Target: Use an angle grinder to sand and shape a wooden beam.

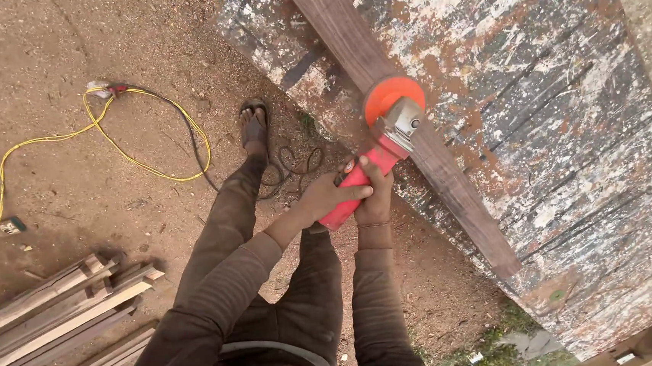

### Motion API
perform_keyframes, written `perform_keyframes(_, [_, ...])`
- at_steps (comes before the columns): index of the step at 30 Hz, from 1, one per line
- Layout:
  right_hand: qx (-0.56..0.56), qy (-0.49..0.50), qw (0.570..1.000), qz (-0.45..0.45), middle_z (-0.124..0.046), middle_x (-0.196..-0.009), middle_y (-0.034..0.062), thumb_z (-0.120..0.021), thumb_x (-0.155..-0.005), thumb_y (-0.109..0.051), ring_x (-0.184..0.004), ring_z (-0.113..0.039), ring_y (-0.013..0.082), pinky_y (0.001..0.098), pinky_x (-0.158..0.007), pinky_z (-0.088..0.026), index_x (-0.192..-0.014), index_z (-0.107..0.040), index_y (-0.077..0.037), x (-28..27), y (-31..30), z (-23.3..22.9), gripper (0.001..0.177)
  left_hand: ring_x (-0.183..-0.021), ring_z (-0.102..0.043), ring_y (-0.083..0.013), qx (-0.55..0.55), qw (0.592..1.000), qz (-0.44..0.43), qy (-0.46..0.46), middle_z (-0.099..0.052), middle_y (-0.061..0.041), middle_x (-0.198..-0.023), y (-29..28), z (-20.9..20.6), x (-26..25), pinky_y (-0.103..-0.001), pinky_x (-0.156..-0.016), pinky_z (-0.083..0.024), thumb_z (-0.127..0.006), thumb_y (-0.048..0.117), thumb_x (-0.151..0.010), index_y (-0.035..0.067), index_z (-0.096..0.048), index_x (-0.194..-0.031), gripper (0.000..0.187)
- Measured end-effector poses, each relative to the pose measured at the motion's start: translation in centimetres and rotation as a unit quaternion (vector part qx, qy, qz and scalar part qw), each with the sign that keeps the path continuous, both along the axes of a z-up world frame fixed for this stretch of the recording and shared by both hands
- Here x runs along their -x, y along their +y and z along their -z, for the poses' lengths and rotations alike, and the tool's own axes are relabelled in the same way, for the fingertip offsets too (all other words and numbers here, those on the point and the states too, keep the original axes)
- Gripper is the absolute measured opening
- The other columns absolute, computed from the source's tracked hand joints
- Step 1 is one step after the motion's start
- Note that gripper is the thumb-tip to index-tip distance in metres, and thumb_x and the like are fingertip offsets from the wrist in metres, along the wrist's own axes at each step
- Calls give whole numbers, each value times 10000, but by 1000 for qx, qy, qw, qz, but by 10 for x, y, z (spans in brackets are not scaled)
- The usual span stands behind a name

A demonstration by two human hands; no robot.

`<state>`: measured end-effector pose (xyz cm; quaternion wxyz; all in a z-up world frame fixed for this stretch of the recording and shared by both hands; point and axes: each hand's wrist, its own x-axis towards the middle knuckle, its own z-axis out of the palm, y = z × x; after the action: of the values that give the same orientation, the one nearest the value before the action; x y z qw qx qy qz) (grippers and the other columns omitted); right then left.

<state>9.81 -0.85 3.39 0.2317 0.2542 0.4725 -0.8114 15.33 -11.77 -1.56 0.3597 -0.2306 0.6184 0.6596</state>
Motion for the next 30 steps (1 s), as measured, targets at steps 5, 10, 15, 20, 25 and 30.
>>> perform_keyframes(5, [-21,17,998,-55,-640,-969,71,-688,-886,-110,-821,-658,173,334,-703,-573,-1160,-586,-27,76,-112,-7,304,-912,-755,-211,-79,987,-137,-3,-772,-138,-1033,-96,-3,59,-336,-804,-587,-803,649,-683,-24,-713,-1166,833])
perform_keyframes(10, [-17,40,991,-127,-624,-926,67,-707,-929,-110,-794,-641,174,325,-672,-552,-1121,-572,-13,126,-176,-5,254,-861,-744,-184,-139,962,-234,-25,-762,-133,-1016,-157,-10,99,-312,-744,-589,-826,560,-720,-41,-705,-1157,753])
perform_keyframes(15, [-48,24,983,-174,-660,-865,99,-685,-918,-106,-767,-645,193,331,-681,-554,-1097,-573,7,123,-186,-13,239,-881,-734,-174,-181,942,-283,-9,-758,-105,-1015,-158,-15,85,-316,-758,-586,-838,566,-713,-33,-695,-1181,774])
perform_keyframes(20, [-59,-14,992,-113,-659,-910,108,-674,-917,-136,-810,-654,207,352,-724,-565,-1121,-582,14,85,-149,-18,269,-884,-752,-235,-70,986,-148,9,-769,-139,-964,-138,-21,67,-349,-780,-574,-777,691,-684,28,-716,-1187,835])
perform_keyframes(25, [-51,-32,995,-82,-664,-900,130,-673,-914,-164,-808,-667,237,374,-709,-576,-1098,-574,-4,106,-158,-22,264,-862,-777,-276,-69,995,-75,-17,-789,-161,-918,-150,-29,90,-377,-778,-573,-732,740,-655,82,-768,-1124,809])
perform_keyframes(30, [-41,-14,987,-154,-663,-935,163,-678,-962,-184,-839,-668,259,382,-739,-570,-1050,-576,51,121,-172,-18,271,-909,-777,-261,-111,974,-193,42,-784,-114,-962,-162,-22,96,-377,-794,-591,-771,731,-674,68,-739,-1099,788])
